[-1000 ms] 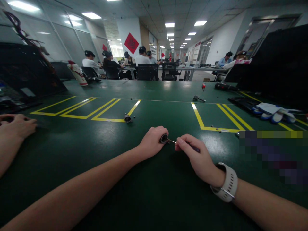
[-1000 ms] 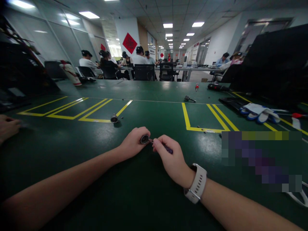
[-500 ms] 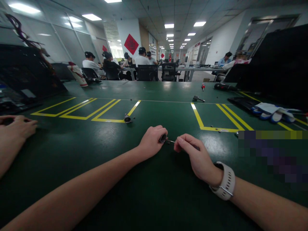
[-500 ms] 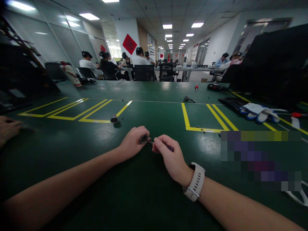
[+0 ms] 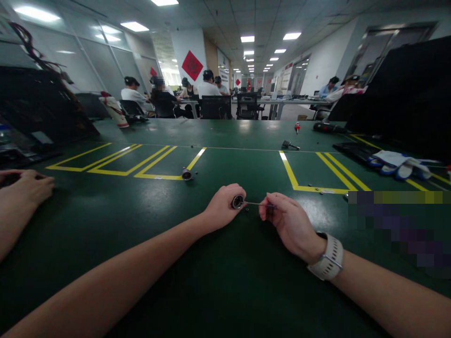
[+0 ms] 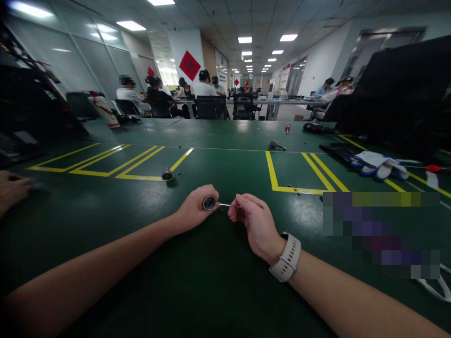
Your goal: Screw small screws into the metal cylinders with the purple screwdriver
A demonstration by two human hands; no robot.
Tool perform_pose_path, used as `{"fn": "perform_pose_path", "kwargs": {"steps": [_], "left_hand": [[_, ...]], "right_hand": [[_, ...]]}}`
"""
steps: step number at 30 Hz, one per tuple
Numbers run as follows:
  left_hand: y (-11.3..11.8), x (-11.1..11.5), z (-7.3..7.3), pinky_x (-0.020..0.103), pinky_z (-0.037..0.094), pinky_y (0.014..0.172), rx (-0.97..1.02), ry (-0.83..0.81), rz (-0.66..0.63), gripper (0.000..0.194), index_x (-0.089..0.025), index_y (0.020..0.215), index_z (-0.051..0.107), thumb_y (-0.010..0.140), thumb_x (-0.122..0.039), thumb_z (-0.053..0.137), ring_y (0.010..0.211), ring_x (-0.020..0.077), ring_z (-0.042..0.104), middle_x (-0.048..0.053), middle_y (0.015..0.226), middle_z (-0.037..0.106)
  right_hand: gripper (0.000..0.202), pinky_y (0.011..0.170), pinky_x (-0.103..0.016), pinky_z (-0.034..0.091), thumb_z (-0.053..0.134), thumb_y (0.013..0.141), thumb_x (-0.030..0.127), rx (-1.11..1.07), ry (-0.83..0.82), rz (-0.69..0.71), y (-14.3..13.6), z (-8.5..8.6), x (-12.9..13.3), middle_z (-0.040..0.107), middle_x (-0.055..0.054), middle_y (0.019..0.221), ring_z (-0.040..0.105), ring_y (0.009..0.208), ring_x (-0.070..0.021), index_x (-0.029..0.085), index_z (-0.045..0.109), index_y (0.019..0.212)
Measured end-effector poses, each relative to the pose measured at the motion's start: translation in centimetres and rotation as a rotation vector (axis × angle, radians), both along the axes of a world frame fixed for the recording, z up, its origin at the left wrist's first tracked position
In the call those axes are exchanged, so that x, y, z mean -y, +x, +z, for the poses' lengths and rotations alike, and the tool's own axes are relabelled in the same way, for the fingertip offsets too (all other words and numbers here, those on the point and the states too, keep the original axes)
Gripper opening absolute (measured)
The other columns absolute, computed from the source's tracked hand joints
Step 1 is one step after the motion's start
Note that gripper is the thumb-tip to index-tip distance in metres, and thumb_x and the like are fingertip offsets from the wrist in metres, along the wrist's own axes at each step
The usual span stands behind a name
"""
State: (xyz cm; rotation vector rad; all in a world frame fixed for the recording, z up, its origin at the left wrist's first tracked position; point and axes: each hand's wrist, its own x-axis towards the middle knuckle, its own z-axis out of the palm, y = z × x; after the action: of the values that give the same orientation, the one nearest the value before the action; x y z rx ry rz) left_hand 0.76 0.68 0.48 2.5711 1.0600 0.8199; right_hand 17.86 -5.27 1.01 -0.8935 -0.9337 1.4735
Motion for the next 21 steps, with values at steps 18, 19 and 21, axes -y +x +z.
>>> {"fn": "perform_pose_path", "kwargs": {"steps": [18,19,21], "left_hand": [[-0.2,-0.2,-0.1,0.027,0.036,0.065,0.008,-0.012,-0.007,0.008,-0.016,0.071,0.05,0.076,-0.015,0.056,0.07,0.0135,0.05,-0.001,0.075,0.052],[-0.1,-0.2,-0.2,0.027,0.036,0.064,0.017,-0.015,-0.003,0.008,-0.016,0.07,0.05,0.076,-0.015,0.056,0.07,0.0136,0.05,-0.001,0.074,0.052],[-0.1,-0.3,-0.2,0.027,0.036,0.064,0.004,-0.011,0.008,0.008,-0.016,0.07,0.05,0.075,-0.015,0.057,0.071,0.0138,0.05,-0.001,0.074,0.052]], "right_hand": [[0.022,0.059,-0.028,0.038,0.057,0.078,0.033,-0.044,-0.103,0.122,0.9,0.4,-0.8,0.059,-0.001,0.06,0.051,0.056,-0.0125,0.016,0.06,0.063],[0.022,0.059,-0.028,0.038,0.058,0.077,0.033,-0.047,-0.105,0.118,0.9,0.3,-0.8,0.059,-0.001,0.059,0.051,0.056,-0.0125,0.016,0.06,0.063],[0.022,0.058,-0.028,0.038,0.058,0.076,0.032,-0.054,-0.102,0.102,0.8,0.2,-0.8,0.059,-0.001,0.059,0.051,0.055,-0.0125,0.016,0.06,0.062]]}}
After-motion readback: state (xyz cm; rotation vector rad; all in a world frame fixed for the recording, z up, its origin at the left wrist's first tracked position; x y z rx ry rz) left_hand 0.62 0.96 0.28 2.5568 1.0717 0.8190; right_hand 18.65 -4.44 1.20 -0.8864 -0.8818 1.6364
